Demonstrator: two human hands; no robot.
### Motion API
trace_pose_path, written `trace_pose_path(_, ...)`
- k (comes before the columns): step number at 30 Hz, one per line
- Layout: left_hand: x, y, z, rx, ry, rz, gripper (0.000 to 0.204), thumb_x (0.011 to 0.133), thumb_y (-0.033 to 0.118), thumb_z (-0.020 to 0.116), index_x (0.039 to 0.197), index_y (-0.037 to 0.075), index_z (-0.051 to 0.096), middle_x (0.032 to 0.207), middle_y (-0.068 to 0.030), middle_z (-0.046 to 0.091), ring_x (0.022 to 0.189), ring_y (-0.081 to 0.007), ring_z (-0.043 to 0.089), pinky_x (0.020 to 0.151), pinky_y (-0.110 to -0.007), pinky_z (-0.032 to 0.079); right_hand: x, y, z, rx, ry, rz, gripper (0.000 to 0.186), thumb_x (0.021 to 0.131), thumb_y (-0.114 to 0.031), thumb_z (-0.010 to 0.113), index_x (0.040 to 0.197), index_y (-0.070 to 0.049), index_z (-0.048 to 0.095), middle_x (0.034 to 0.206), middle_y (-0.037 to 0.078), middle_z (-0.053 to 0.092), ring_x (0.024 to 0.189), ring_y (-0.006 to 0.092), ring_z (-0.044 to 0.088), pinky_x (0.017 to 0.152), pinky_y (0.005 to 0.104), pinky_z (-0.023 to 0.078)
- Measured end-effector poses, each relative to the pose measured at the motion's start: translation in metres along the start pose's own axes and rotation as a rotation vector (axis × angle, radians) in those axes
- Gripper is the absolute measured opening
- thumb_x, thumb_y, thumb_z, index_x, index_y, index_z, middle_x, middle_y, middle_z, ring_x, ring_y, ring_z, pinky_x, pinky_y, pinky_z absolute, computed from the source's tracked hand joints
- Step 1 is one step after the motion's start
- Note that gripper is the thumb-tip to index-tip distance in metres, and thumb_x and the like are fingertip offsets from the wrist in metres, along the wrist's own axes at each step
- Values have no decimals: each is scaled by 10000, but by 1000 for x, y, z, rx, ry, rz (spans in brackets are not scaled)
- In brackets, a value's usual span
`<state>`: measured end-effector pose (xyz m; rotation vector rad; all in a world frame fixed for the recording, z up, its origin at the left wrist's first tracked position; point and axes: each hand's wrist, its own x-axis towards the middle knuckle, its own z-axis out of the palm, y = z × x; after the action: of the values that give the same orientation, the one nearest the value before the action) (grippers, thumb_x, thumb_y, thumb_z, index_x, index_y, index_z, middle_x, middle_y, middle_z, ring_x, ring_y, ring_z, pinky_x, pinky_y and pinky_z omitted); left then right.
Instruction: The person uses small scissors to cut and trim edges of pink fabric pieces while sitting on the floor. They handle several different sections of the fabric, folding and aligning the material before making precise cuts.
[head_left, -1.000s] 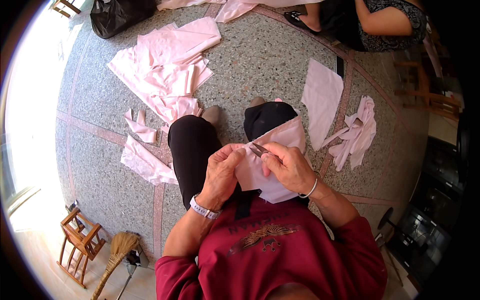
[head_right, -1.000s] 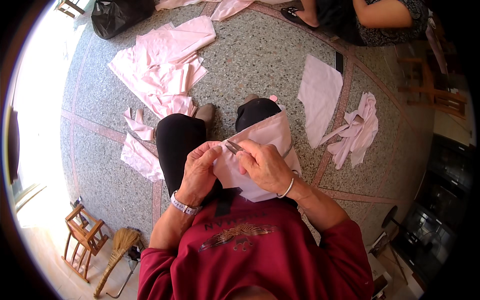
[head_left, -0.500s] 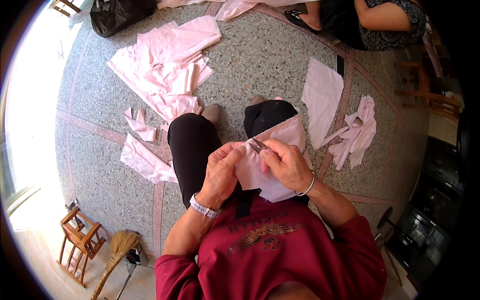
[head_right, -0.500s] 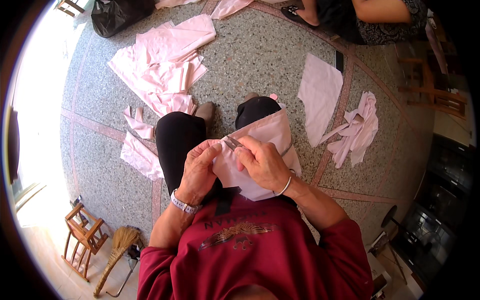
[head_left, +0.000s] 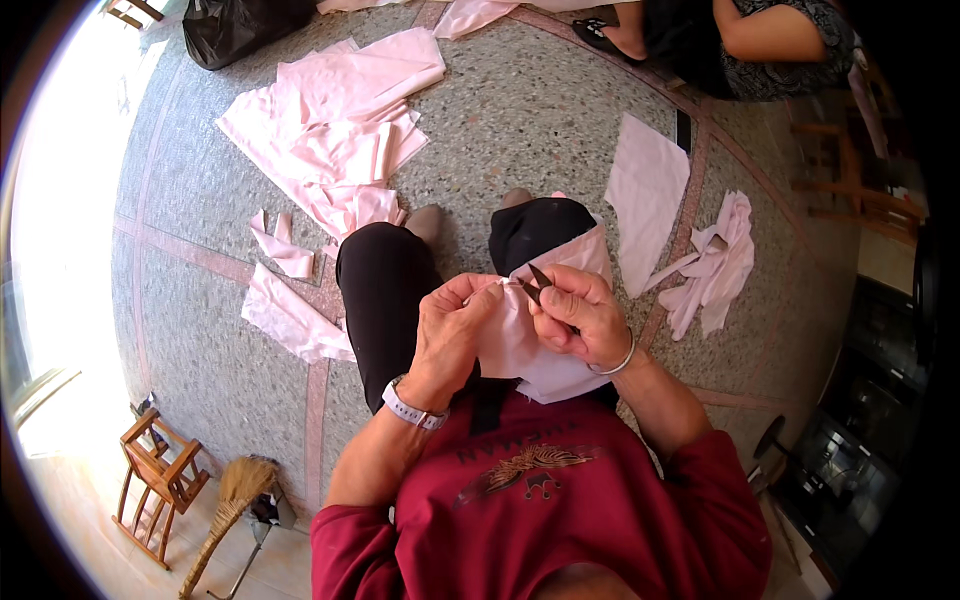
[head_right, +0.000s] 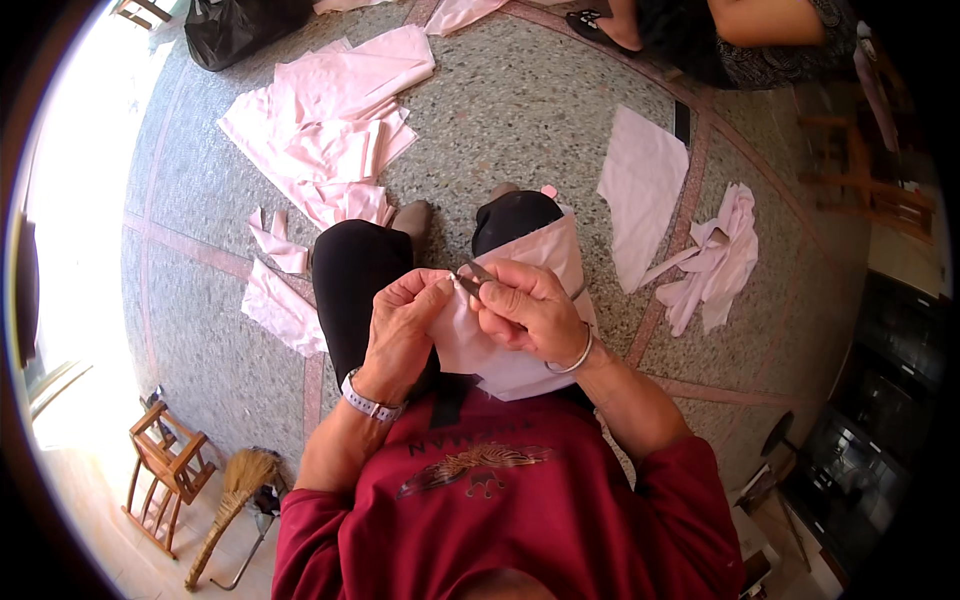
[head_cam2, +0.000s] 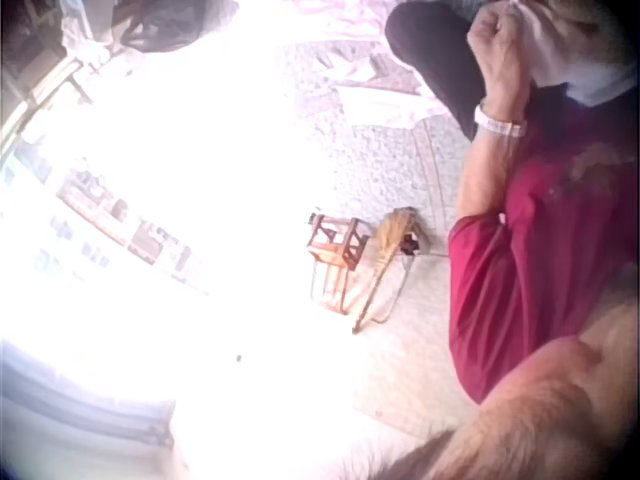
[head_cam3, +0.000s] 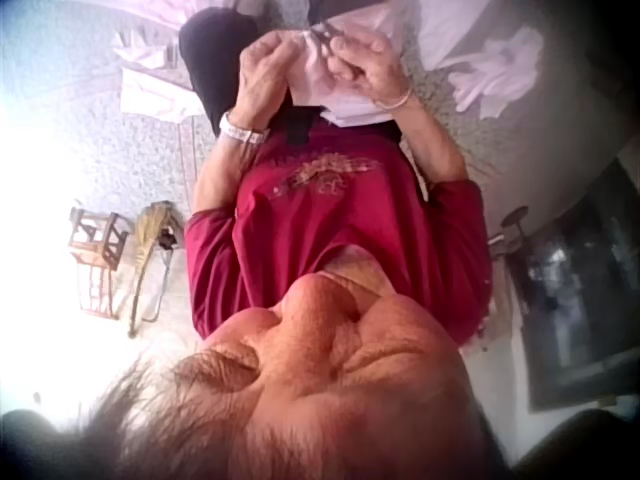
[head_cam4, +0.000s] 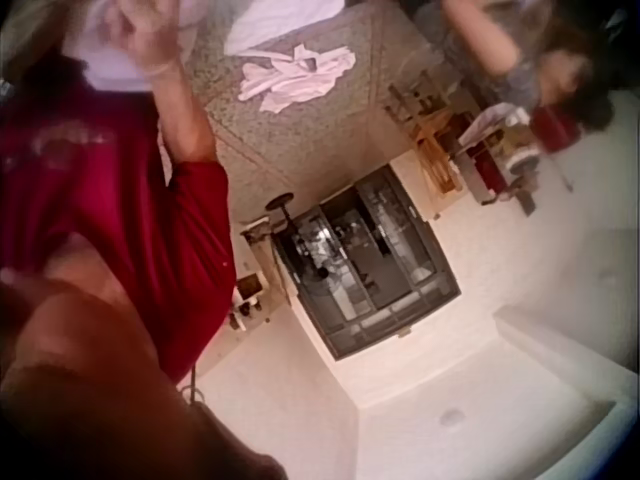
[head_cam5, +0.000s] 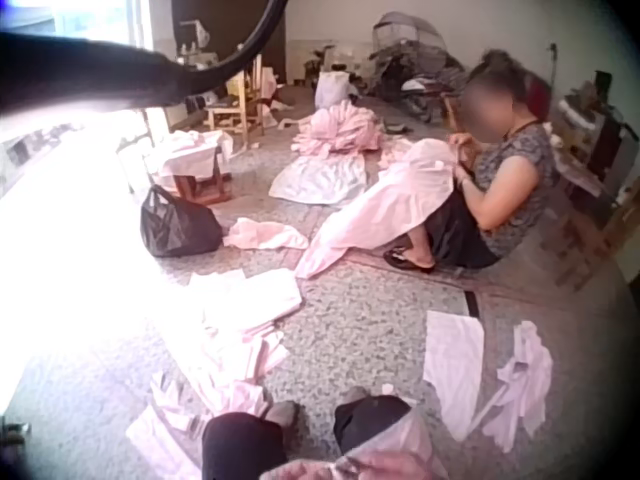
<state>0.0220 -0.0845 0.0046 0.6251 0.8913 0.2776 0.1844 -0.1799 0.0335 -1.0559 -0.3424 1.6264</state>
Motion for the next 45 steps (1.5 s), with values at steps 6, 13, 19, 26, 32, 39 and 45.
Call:
trace_pose_path(6,0,-2,-2,-22,-4,-4,181,943,157,622,988,-13,665,854,-37,684,714,-81,624,654,-221,506,3,-6,-5,57,94,-148,226,1026,-229,484,956,-26,554,595,-13,467,424,24,312,386,197,259)
trace_pose_path(13,-2,0,-11,-56,4,5,164,947,154,614,979,-2,655,861,-35,682,717,-83,626,668,-223,509,6,-22,-18,-502,345,-121,207,1001,-208,529,898,-37,585,626,-37,500,498,21,391,439,200,309)
trace_pose_path(19,-3,-5,-19,-171,-2,8,145,948,139,611,992,5,645,882,-36,679,753,-91,626,709,-233,512,-3,-26,-26,-749,385,-176,210,961,-220,601,889,-23,586,639,-41,514,577,34,427,519,232,358)
trace_pose_path(26,-6,-2,-13,-134,11,28,134,959,131,583,989,14,643,866,-19,669,740,-75,612,691,-224,503,19,-22,0,-873,340,-249,240,951,-243,622,913,-7,598,648,20,531,612,58,466,542,272,395)
trace_pose_path(32,-10,-3,-16,56,38,90,148,958,136,586,1004,10,649,869,3,656,754,-52,588,691,-206,477,15,-33,3,-995,213,-281,270,966,-266,582,933,0,618,701,131,603,611,203,587,566,332,445)
trace_pose_path(39,-11,0,-13,-126,-7,20,163,958,148,591,1004,3,652,874,-33,679,738,-78,621,695,-216,507,5,-21,11,-1546,126,-407,238,910,-277,629,943,-42,635,789,127,655,682,312,649,568,400,500)
trace_pose_path(45,-11,0,-12,-240,-29,-2,151,955,137,603,992,-2,651,878,-48,685,746,-91,632,702,-226,516,13,-13,16,-1497,146,-536,210,917,-262,622,913,-52,633,798,111,659,675,303,648,562,395,512)
